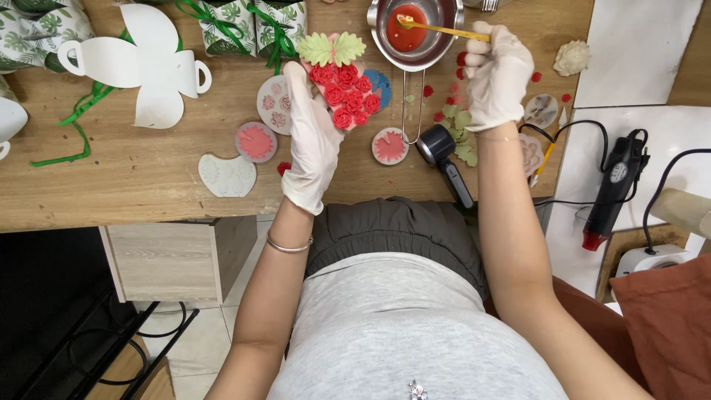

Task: Assemble and decorate a strawberry-shaped candle made of wax rose components by attaching green wax leaves and using a heat gun to bond parts together.

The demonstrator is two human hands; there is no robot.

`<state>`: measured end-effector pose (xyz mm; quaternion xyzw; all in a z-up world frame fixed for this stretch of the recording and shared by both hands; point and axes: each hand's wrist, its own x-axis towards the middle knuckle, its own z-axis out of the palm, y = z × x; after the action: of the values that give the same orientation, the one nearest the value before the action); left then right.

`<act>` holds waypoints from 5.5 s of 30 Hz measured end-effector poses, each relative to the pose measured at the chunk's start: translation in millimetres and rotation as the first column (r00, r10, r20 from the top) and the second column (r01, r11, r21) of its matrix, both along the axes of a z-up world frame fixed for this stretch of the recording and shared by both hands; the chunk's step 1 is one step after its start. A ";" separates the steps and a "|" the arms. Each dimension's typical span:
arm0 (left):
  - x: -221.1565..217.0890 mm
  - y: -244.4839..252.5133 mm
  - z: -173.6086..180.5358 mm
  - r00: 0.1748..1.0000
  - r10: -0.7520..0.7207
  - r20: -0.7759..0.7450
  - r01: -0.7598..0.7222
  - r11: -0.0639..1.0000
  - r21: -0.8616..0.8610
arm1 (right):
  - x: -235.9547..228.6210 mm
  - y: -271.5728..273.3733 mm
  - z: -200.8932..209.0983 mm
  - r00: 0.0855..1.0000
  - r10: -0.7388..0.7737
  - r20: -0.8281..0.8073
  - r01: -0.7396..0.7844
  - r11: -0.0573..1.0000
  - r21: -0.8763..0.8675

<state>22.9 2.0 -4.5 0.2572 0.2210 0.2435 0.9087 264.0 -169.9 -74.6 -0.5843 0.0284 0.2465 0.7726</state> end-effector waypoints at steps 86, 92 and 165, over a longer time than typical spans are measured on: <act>9.2 -69.1 10.8 0.986 -0.092 -0.141 0.074 0.989 -0.124 | -3.3 -79.1 -10.9 0.938 0.268 -0.221 -0.253 0.963 0.096; 16.8 -72.0 7.5 0.983 -0.168 -0.070 0.166 0.986 -0.034 | -66.1 -48.3 122.6 0.932 0.341 0.122 -0.350 0.934 0.066; 0.9 -48.4 -1.1 0.962 -0.095 -0.255 0.123 0.988 0.094 | 22.3 17.9 -55.7 0.932 0.157 0.326 -0.008 0.909 -0.417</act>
<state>23.8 -46.4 -5.6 0.3466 0.3054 0.1705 0.8704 286.3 -152.0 -130.2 -0.7680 -0.0846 0.1596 0.6144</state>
